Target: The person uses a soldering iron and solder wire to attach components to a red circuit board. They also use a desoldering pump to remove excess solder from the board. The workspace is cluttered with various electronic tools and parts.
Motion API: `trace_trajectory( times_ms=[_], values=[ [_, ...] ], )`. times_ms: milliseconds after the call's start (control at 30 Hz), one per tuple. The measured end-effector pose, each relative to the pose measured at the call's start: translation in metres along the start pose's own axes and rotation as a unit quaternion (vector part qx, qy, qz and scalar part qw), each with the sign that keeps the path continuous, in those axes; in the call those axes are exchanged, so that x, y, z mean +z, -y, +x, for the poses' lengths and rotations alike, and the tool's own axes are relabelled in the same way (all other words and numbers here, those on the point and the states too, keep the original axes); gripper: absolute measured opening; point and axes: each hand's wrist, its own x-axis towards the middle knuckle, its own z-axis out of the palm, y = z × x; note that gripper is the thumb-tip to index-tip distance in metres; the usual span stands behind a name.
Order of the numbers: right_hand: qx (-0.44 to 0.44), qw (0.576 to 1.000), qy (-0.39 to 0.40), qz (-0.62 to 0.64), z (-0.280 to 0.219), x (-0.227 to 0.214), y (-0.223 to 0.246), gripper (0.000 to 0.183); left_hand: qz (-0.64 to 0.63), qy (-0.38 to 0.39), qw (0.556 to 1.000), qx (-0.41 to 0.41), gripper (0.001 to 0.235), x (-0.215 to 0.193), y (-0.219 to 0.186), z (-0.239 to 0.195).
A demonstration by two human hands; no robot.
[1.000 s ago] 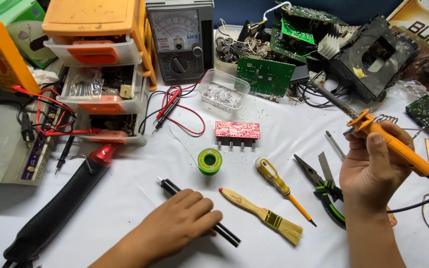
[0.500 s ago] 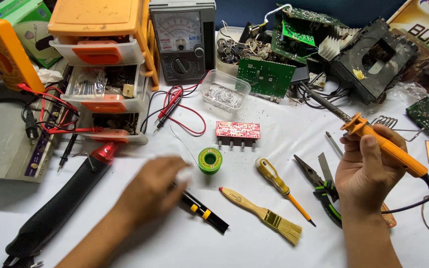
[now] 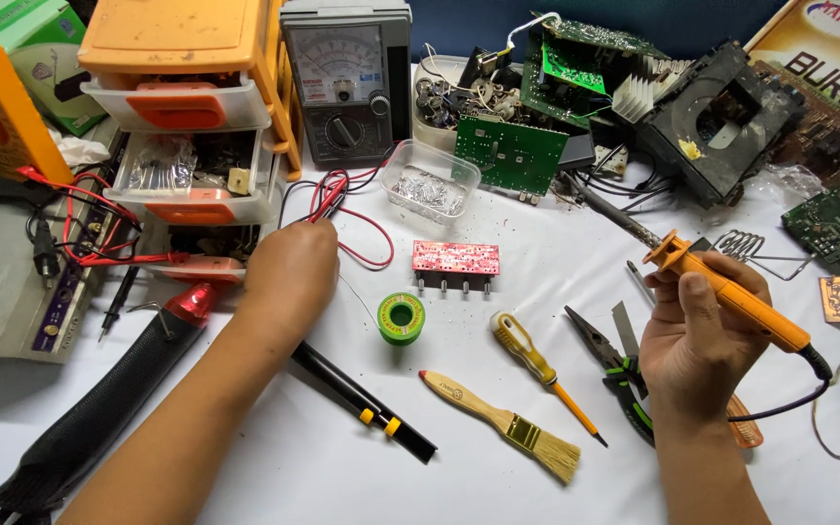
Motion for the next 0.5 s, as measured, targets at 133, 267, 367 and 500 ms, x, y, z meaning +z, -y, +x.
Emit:
trace_trajectory(
  times_ms=[133,267,367,500],
  values=[
    [0.0,1.0,0.001,0.008,0.002,-0.001,-0.003,0.017,-0.027,0.017,0.999,-0.005,0.019,-0.018,-0.001,-0.007],
    [0.007,1.0,0.029,0.008,0.011,-0.002,0.0,0.017,-0.151,-0.016,0.988,0.022,0.019,-0.033,-0.001,-0.018],
    [0.011,0.998,0.062,0.009,0.021,0.002,0.012,0.015,-0.251,-0.026,0.967,0.019,0.022,-0.049,-0.005,-0.02],
    [-0.007,0.997,0.082,-0.01,0.041,0.008,0.02,0.014,-0.414,0.077,0.906,-0.037,0.017,-0.084,-0.014,-0.019]
  ],
)
